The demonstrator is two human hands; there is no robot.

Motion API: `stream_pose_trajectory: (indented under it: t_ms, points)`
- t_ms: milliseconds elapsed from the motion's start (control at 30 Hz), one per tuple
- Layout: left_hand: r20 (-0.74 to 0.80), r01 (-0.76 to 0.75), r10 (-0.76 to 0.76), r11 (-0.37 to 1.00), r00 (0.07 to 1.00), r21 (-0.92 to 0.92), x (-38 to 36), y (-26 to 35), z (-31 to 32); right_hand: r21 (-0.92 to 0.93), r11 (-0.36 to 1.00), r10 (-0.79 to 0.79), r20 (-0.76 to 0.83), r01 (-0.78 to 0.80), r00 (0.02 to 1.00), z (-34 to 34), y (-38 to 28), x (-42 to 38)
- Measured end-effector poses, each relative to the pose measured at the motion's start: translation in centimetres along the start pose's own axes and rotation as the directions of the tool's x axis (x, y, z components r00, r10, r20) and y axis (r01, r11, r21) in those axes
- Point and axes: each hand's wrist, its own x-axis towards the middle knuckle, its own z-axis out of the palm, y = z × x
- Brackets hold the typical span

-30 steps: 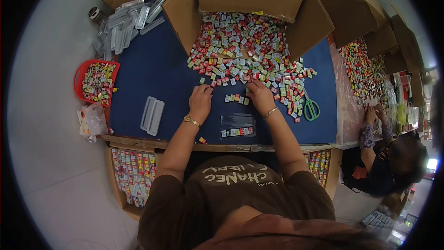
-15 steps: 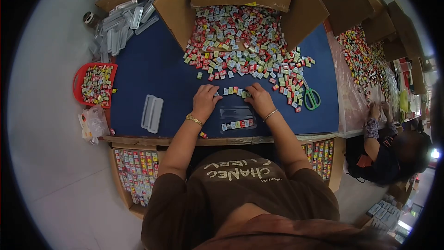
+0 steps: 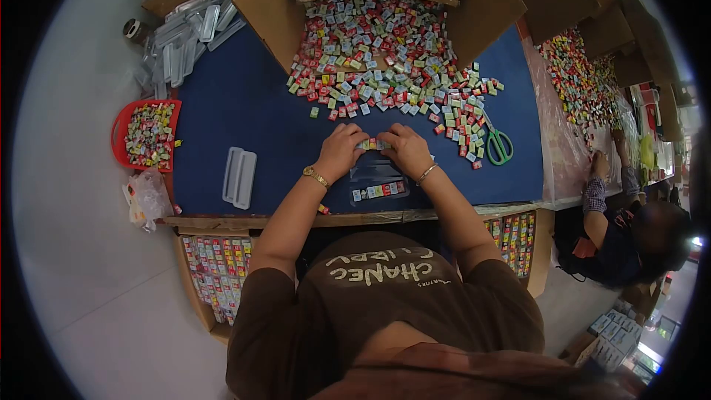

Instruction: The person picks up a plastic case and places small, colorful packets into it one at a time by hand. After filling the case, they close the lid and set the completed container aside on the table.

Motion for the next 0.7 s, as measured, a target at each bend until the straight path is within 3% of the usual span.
stream_pose_trajectory:
  t_ms: [267,333,467,567,633,700]
  points:
    - [0.051,0.015,-0.01,0.994,0.999,-0.104,-5.1,3.7,0.2,0.024,0.999,0.028,0.175,-0.032,0.984,-1.9,-2.0,-4.7]
    - [-0.106,-0.008,-0.002,0.996,0.994,-0.094,-5.9,3.4,0.6,0.061,0.996,0.069,0.029,-0.071,0.997,-1.7,-1.9,-5.4]
    - [-0.073,-0.014,0.013,1.0,0.997,-0.013,-6.8,1.4,1.9,-0.047,0.997,0.071,0.057,-0.069,0.996,-0.2,-0.5,-5.8]
    - [-0.156,-0.088,0.1,0.993,0.983,0.084,-6.3,2.0,1.0,-0.096,0.995,-0.004,-0.001,0.004,1.0,-0.6,-0.6,-5.6]
    - [-0.231,-0.019,0.015,1.0,0.973,-0.015,-6.2,2.8,0.5,0.065,0.998,0.011,-0.08,-0.006,0.997,-1.7,-1.5,-5.1]
    - [-0.168,0.008,-0.009,1.0,0.986,-0.008,-6.3,2.9,0.4,0.068,0.996,-0.053,-0.047,0.057,0.997,-2.1,-2.1,-4.7]
